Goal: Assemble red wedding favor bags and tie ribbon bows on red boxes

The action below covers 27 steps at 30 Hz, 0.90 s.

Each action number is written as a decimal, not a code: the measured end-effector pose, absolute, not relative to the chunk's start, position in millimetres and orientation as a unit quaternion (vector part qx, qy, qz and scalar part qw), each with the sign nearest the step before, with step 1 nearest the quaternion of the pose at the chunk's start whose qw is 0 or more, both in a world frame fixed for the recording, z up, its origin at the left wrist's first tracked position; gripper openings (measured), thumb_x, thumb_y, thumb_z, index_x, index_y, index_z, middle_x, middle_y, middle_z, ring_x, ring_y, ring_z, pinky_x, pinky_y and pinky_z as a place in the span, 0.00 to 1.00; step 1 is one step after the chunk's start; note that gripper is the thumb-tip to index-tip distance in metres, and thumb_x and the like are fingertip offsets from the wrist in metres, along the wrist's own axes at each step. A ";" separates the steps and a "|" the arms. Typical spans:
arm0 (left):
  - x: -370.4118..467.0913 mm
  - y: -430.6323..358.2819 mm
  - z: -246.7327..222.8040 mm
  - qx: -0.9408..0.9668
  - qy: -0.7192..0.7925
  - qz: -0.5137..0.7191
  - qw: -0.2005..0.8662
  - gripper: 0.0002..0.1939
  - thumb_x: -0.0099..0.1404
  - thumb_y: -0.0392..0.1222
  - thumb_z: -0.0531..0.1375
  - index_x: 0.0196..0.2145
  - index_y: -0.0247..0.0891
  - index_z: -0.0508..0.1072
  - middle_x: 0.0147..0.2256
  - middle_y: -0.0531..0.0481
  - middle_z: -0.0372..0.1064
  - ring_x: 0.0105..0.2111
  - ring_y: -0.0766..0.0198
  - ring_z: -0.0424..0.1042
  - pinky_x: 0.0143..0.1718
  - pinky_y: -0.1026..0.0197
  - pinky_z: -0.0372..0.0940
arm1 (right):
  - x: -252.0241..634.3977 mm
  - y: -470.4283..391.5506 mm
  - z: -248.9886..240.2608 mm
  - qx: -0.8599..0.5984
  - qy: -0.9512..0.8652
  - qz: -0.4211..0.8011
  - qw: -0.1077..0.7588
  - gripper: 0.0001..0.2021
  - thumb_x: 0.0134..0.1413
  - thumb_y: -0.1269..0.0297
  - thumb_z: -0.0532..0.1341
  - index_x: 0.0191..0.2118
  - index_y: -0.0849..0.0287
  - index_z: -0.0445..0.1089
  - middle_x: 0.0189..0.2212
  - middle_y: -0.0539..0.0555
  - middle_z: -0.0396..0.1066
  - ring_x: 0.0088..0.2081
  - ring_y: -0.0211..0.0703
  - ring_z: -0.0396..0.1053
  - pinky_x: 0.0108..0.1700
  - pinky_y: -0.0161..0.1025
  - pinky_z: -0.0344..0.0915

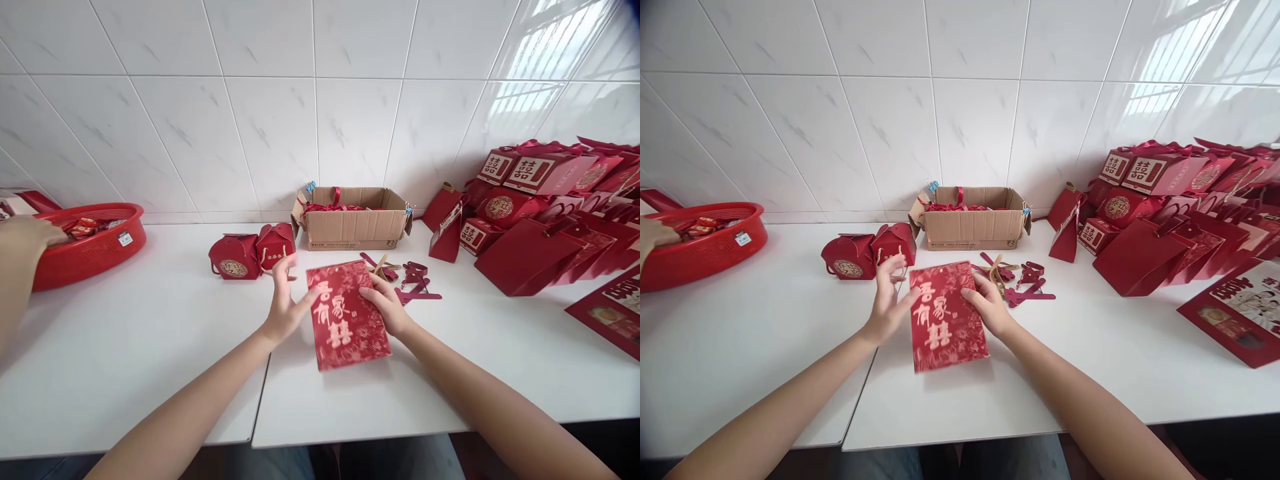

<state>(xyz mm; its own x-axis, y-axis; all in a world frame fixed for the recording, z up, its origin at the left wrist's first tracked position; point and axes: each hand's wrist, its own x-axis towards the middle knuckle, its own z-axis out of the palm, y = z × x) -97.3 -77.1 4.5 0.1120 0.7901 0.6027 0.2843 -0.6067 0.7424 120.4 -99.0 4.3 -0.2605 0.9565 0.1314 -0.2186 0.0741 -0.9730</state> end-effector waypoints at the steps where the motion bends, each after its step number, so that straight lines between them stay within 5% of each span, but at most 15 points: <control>1: -98.2 -77.5 8.3 0.680 0.387 0.517 0.348 0.28 0.62 0.53 0.58 0.56 0.42 0.57 0.53 0.40 0.61 0.52 0.52 0.64 0.49 0.51 0.63 | 118.8 -101.8 4.8 -0.348 -0.520 0.617 0.477 0.14 0.51 0.54 0.62 0.41 0.56 0.67 0.37 0.53 0.72 0.38 0.45 0.71 0.41 0.41 0.68; 4: -100.7 -78.3 13.5 0.605 0.379 0.409 0.568 0.25 0.64 0.52 0.54 0.56 0.42 0.57 0.36 0.47 0.71 0.32 0.61 0.72 0.34 0.59 0.66 | 109.8 -110.3 1.9 -0.336 -0.484 0.671 0.450 0.22 0.50 0.59 0.62 0.51 0.51 0.61 0.39 0.51 0.71 0.38 0.43 0.71 0.40 0.40 0.68; 7: -101.8 -77.5 9.3 0.605 0.394 0.401 0.564 0.21 0.61 0.49 0.59 0.51 0.43 0.63 0.31 0.53 0.70 0.25 0.66 0.68 0.28 0.64 0.61 | 102.8 -113.1 -4.9 -0.306 -0.463 0.697 0.455 0.34 0.49 0.64 0.62 0.60 0.43 0.48 0.38 0.47 0.70 0.34 0.39 0.70 0.38 0.38 0.67; 11: -104.3 -73.3 0.6 0.641 0.376 0.378 0.552 0.10 0.58 0.46 0.61 0.35 0.39 0.72 0.33 0.51 0.70 0.30 0.66 0.68 0.31 0.65 0.61 | 101.9 -107.3 -14.0 -0.304 -0.463 0.677 0.485 0.18 0.48 0.63 0.63 0.45 0.50 0.60 0.33 0.46 0.68 0.29 0.36 0.66 0.32 0.35 0.63; 15: -104.8 -72.1 -2.6 0.639 0.349 0.342 0.594 0.14 0.60 0.49 0.57 0.32 0.36 0.75 0.33 0.48 0.71 0.32 0.62 0.69 0.35 0.62 0.63 | 103.0 -100.4 -20.4 -0.335 -0.479 0.637 0.504 0.09 0.46 0.63 0.65 0.30 0.58 0.63 0.28 0.46 0.65 0.27 0.34 0.62 0.31 0.33 0.60; 21: -91.7 -81.7 6.9 0.528 0.443 0.377 0.619 0.17 0.57 0.49 0.63 0.43 0.43 0.68 0.29 0.55 0.69 0.26 0.67 0.69 0.29 0.65 0.62 | 101.7 -96.7 -22.7 -0.362 -0.469 0.610 0.527 0.11 0.42 0.61 0.66 0.27 0.58 0.62 0.26 0.46 0.64 0.27 0.35 0.61 0.32 0.35 0.59; 27: -83.4 -86.8 14.3 0.453 0.502 0.337 0.655 0.15 0.55 0.49 0.64 0.33 0.38 0.67 0.27 0.51 0.71 0.24 0.65 0.70 0.26 0.65 0.63 | 98.7 -94.7 -25.3 -0.398 -0.535 0.550 0.503 0.11 0.48 0.58 0.62 0.28 0.58 0.61 0.29 0.49 0.66 0.30 0.38 0.64 0.34 0.36 0.62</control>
<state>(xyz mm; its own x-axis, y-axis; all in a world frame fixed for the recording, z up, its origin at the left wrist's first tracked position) -83.4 -86.8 14.3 0.2694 0.8962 -0.3525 0.0145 0.3622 0.9320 98.7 -94.7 -25.3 -0.1768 0.9792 0.0994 -0.1270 0.0774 -0.9889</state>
